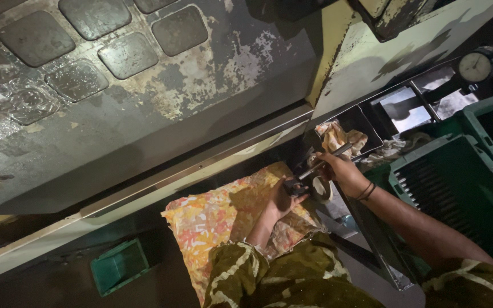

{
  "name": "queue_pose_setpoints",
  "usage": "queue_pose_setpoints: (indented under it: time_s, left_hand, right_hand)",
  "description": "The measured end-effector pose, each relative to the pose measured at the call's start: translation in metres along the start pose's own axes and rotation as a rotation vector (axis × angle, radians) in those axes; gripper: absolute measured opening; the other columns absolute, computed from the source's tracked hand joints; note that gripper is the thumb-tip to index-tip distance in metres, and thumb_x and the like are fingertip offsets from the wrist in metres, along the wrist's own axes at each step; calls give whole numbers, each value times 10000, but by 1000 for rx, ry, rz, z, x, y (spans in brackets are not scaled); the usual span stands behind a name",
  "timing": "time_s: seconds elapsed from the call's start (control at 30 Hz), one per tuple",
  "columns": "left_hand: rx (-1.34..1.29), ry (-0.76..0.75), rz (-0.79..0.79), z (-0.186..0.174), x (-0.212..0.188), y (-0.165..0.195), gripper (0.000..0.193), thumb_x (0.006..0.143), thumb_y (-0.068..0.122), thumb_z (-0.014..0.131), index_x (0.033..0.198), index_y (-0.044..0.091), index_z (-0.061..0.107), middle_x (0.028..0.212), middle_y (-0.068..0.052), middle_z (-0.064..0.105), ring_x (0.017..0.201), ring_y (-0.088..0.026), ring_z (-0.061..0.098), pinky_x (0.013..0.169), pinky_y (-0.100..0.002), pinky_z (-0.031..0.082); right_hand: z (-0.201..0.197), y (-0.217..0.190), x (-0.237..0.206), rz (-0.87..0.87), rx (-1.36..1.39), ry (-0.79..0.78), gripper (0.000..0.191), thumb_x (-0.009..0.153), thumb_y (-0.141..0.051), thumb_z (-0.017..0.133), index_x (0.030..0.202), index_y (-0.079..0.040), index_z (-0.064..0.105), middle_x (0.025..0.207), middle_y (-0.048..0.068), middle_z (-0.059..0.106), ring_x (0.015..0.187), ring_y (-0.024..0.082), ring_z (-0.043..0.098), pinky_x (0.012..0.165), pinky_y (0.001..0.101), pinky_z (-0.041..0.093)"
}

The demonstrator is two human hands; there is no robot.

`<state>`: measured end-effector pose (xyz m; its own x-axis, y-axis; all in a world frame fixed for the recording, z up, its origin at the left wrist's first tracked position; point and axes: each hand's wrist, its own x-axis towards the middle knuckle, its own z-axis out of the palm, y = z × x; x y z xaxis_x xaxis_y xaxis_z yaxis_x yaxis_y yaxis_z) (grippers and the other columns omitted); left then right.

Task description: The person repeatedly picks up small metal parts and a cylindrical tool, inserts the tool into the parts, and places the parts into a green crate. The person also opens and closes a metal door on a large machine during the process.

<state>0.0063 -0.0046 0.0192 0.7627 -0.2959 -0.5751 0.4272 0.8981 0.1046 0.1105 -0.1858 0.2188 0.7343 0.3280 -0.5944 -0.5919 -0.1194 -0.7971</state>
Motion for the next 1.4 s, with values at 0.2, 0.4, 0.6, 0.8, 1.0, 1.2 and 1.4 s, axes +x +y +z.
queue_pose_setpoints:
  time_s: [0.2,0.4,0.6,0.8,1.0,1.2,1.4]
  left_hand:
    - [-24,-19,-1,-3,0,-1,455,1056,471,470,1313,95,484,1143,-183,596,1220,-437,609,1154,-661,386]
    - [-5,12,-4,3,-6,1,486,1053,467,491,1352,84,486,1181,-190,598,1224,-425,612,1173,-644,383]
    - [31,49,0,6,-9,0,501,1059,471,457,1374,82,485,1242,-208,600,1238,-421,611,1175,-622,410]
    - [41,3,12,1,-2,-2,503,1060,475,421,1372,87,489,1222,-200,588,1234,-423,608,1129,-619,429]
    - [16,24,2,-1,-4,-2,489,1074,459,436,1389,87,488,1234,-210,592,1246,-426,598,1156,-617,419]
    - [-18,5,-3,-1,-2,-4,513,1067,460,417,1417,87,463,1238,-212,571,1265,-439,585,1171,-640,389]
    - [11,29,6,5,-7,-3,518,1080,449,399,1435,79,468,1246,-212,575,1284,-436,585,1185,-637,367]
  right_hand:
    - [2,-1,-3,-5,11,-6,299,1031,-291,548,981,-42,706,740,40,624,596,138,556,571,303,461]
    - [4,-5,-6,8,26,15,270,1014,-271,563,971,-41,699,749,51,648,588,145,564,561,308,462]
    - [2,-2,-4,24,31,9,278,1018,-294,577,953,-51,695,737,57,644,582,150,564,565,310,464]
    - [2,2,0,26,85,33,246,1006,-274,595,964,-56,702,757,41,652,611,138,571,583,306,465]
    - [0,3,-1,2,58,1,259,1010,-278,576,995,-53,703,781,29,654,636,129,574,602,307,483]
    - [1,0,-3,31,52,13,300,1012,-293,590,1001,-18,710,767,57,640,629,154,576,607,317,493]
    - [1,-1,-4,41,28,26,305,1012,-304,589,998,-21,701,756,45,626,626,152,571,611,321,498]
